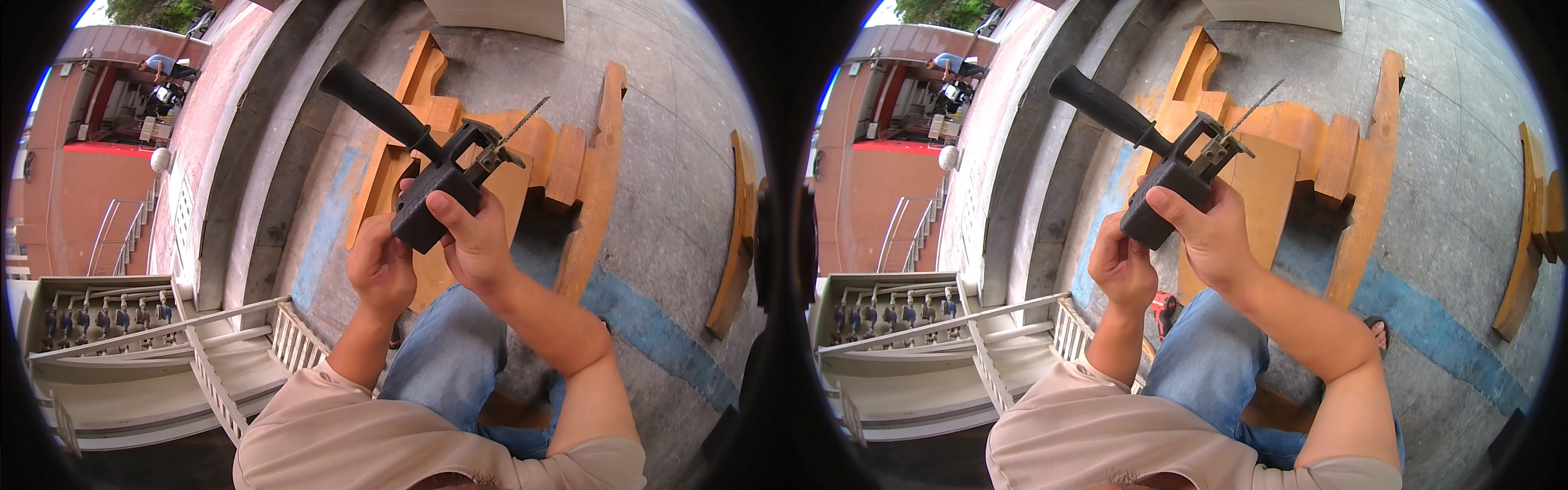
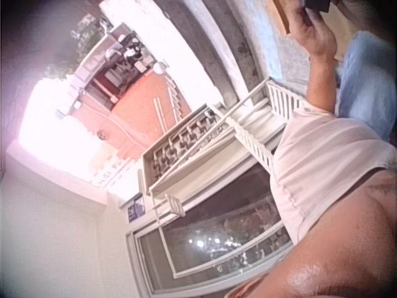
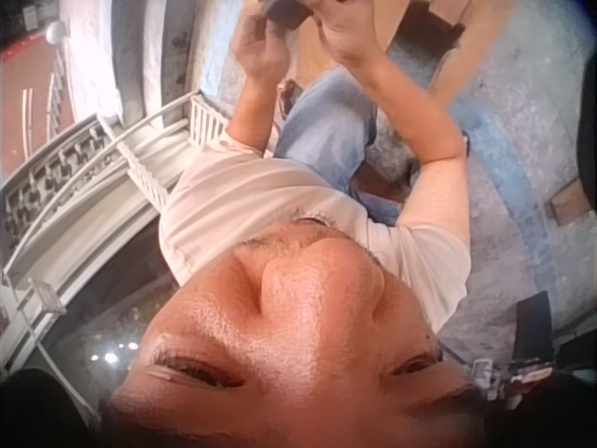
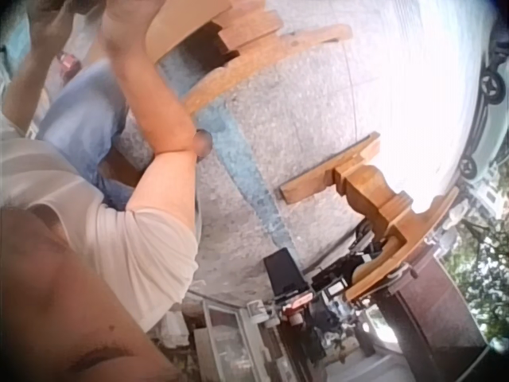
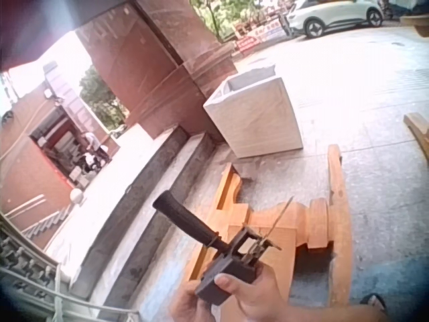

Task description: The person saws through a piece of wood by hand and then uses a power drill with a saw attachment to continue cutting the wood.

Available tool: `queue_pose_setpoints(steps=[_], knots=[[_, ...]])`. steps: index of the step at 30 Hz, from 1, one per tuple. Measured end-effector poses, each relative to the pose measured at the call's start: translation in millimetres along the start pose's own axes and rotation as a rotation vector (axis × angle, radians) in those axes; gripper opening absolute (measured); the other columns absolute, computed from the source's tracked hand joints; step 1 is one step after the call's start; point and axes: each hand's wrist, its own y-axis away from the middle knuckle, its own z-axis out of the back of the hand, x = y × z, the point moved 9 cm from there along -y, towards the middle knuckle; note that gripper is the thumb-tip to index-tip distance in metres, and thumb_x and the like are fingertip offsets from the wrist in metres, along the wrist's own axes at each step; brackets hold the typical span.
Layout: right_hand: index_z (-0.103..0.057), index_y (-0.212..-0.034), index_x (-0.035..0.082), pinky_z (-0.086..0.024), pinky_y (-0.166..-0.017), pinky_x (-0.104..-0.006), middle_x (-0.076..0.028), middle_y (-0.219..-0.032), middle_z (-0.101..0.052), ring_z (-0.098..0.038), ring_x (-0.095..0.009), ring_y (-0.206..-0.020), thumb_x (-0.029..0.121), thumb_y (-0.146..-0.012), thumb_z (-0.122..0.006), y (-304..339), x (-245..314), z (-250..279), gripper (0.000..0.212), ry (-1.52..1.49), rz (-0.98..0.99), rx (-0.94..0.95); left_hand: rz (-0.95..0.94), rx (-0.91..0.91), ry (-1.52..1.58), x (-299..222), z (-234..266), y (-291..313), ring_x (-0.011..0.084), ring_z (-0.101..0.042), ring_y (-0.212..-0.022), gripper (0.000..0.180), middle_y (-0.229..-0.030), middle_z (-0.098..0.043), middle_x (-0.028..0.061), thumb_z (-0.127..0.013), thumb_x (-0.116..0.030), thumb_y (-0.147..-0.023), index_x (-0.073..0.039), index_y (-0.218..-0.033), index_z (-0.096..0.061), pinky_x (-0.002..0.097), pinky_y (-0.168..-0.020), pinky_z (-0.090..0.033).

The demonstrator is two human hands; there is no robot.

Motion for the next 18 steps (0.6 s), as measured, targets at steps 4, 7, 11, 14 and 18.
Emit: queue_pose_setpoints(steps=[4, 7, 11, 14, 18], knots=[[-0.063, -0.124, -0.003, -0.062, -0.091, -0.0349, -0.016, -0.119, -0.072, -0.073, -0.02, -0.1, 0.019, -0.092, -0.083, -4, -2, 6, 0.044, 0.161, -0.142, 0.091, 0.612, 0.113, 0.754, 37, -20, 14, 0.0209, -0.064, -0.073, 0.029, -0.085, -0.064, 0.0118, -0.05, -0.025, -0.112, 0.002, -0.112, -0.06, 0.0294, -0.06, -0.053], [-0.062, -0.127, -0.004, -0.062, -0.093, -0.0379, -0.019, -0.12, -0.072, -0.073, -0.023, -0.102, 0.019, -0.091, -0.084, -8, -5, 8, 0.048, 0.183, -0.089, 0.159, 0.912, 0.16, 1.005, 43, -30, 26, 0.0142, -0.05, -0.055, 0.029, -0.071, -0.054, 0.0062, -0.052, -0.026, -0.111, 0.001, -0.102, -0.059, 0.0257, -0.044, -0.039], [-0.063, -0.126, -0.004, -0.061, -0.093, -0.038, -0.019, -0.117, -0.073, -0.073, -0.023, -0.103, 0.023, -0.087, -0.087, -6, -6, 5, 0.053, 0.172, -0.117, 0.237, 0.924, 0.379, 1.027, 47, -33, 37, 0.0131, -0.05, -0.056, 0.034, -0.068, -0.053, 0.0052, -0.054, -0.033, -0.11, -0.002, -0.099, -0.06, 0.025, -0.049, -0.038], [-0.066, -0.121, -0.003, -0.061, -0.093, -0.0372, -0.017, -0.116, -0.074, -0.073, -0.022, -0.104, 0.021, -0.086, -0.087, -7, -7, 0, 0.048, 0.069, -0.162, 0.287, 0.847, 0.464, 1.122, 32, -39, 39, 0.0112, -0.045, -0.053, 0.034, -0.066, -0.05, 0.0032, -0.058, -0.032, -0.109, -0.002, -0.093, -0.06, 0.0244, -0.047, -0.035], [-0.065, -0.122, -0.004, -0.061, -0.094, -0.0391, -0.018, -0.117, -0.073, -0.073, -0.023, -0.105, 0.021, -0.088, -0.086, -9, -13, -1, 0.047, -0.014, -0.182, 0.311, 0.704, 0.261, 1.018, 35, -36, 35, 0.0086, -0.039, -0.052, 0.03, -0.065, -0.049, 0.0006, -0.062, -0.027, -0.108, -0.001, -0.093, -0.064, 0.0257, -0.048, -0.029]])
